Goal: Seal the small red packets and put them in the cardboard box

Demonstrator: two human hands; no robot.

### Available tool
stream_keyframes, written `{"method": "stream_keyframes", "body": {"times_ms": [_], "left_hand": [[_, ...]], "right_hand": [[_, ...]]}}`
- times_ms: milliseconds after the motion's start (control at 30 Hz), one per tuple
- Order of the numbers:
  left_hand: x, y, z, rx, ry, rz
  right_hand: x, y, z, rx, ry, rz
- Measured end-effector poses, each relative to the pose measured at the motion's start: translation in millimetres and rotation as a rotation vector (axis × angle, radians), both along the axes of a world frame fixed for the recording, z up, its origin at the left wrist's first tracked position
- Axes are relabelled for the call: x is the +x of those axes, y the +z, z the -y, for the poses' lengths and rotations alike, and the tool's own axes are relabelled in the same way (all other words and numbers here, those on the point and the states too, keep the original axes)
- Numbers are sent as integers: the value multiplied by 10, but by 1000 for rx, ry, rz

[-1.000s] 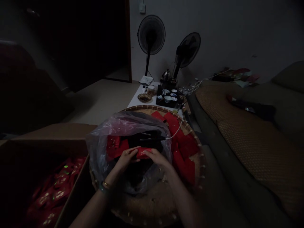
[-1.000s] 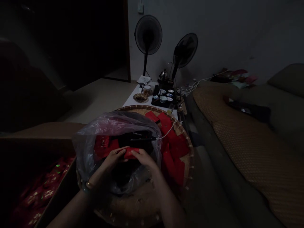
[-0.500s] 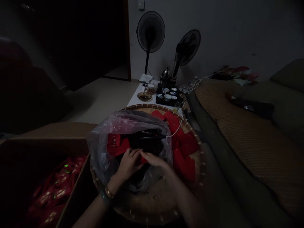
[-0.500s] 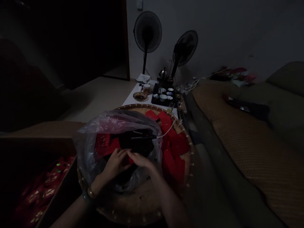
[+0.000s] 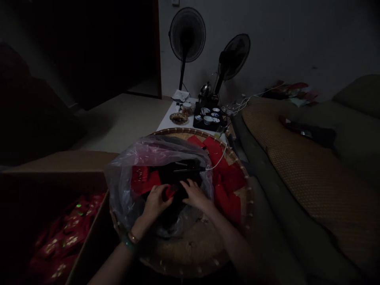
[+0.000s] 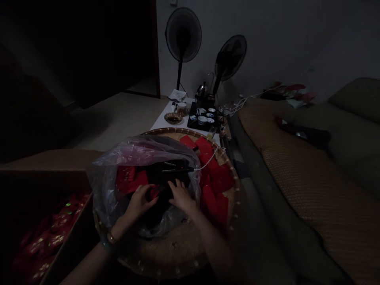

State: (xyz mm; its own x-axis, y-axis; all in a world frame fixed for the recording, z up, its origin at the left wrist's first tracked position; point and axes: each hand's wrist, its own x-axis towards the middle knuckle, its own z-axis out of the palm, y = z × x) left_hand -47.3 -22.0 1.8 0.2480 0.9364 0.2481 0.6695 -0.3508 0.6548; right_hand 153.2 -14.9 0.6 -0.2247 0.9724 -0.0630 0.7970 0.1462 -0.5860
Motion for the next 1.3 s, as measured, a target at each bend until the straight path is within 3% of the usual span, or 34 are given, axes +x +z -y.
{"method": "stream_keyframes", "body": {"times_ms": [133, 267, 367, 467, 600, 700, 767, 867, 1000, 1300], "left_hand": [[2, -13, 25, 4, 23, 45], [-2, -13, 36, -21, 28, 63], [-2, -18, 30, -21, 29, 81], [-4, -23, 21, -17, 32, 92], [-8, -17, 16, -25, 48, 95], [-5, 2, 18, -25, 56, 101], [-1, 11, 19, -24, 57, 100], [0, 10, 18, -28, 52, 100], [-2, -5, 12, -30, 60, 101], [1, 3, 10, -43, 56, 105]], "right_hand": [[-220, -101, 80, 87, -20, 208], [-209, -79, 13, 110, -2, 199], [-112, -71, -69, 92, -40, -1], [-49, -90, -133, 6, -205, -296], [-47, -72, -136, -369, -444, -872], [-70, 2, -96, -673, -515, -1308], [-88, 60, -79, -842, -567, -1486], [-120, 113, -88, -976, -661, -1650], [-155, 89, -123, -881, -784, -1805], [-166, 44, -131, -936, -673, -1857]]}}
